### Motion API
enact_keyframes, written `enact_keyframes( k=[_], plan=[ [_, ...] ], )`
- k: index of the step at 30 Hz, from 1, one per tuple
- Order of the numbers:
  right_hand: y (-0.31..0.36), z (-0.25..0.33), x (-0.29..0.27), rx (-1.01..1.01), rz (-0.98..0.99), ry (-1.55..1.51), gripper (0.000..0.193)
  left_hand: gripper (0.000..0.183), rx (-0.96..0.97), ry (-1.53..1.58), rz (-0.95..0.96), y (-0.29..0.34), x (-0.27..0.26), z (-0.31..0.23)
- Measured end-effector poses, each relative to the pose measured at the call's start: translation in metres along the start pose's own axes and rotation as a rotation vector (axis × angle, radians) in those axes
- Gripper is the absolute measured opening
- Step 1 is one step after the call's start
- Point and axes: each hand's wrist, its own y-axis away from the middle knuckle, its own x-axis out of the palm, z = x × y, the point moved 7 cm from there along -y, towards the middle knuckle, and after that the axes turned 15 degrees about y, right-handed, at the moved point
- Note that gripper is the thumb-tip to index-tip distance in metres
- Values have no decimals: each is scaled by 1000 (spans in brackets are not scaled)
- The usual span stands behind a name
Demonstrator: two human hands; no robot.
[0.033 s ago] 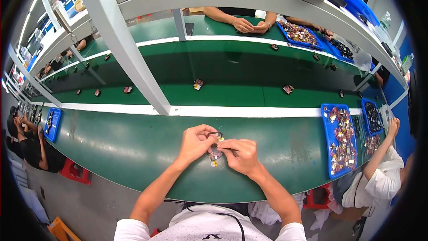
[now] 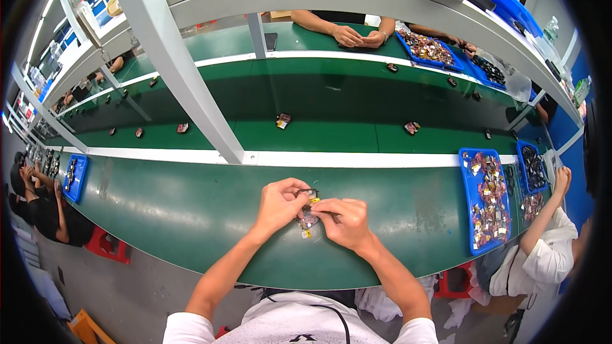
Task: Assemble small electronic components by hand at a factory conveyor belt workstation.
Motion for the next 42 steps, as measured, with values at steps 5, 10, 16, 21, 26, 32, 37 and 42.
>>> enact_keyframes(
  k=[5,10,16,21,26,32,37,42],
  plan=[
    [-2,-1,0,12,-24,-7,14,17,219,-256,-39,6,3,-8],
    [-2,-2,-1,25,-55,-31,13,20,352,-372,-76,11,7,-15],
    [-3,0,-2,9,-11,-7,15,19,492,-530,-62,16,14,-25],
    [0,-8,-1,59,-50,-70,15,19,374,-290,49,7,10,-9],
    [0,-8,-1,83,-44,-69,16,17,456,-341,-1,11,14,-14],
    [-3,-5,0,131,-9,-72,16,15,600,-397,-60,13,10,-16],
    [0,-7,0,77,-40,-102,16,14,313,-288,-54,3,7,-4],
    [0,-4,2,34,-49,-66,16,11,328,-217,-105,2,6,-2]
  ],
)
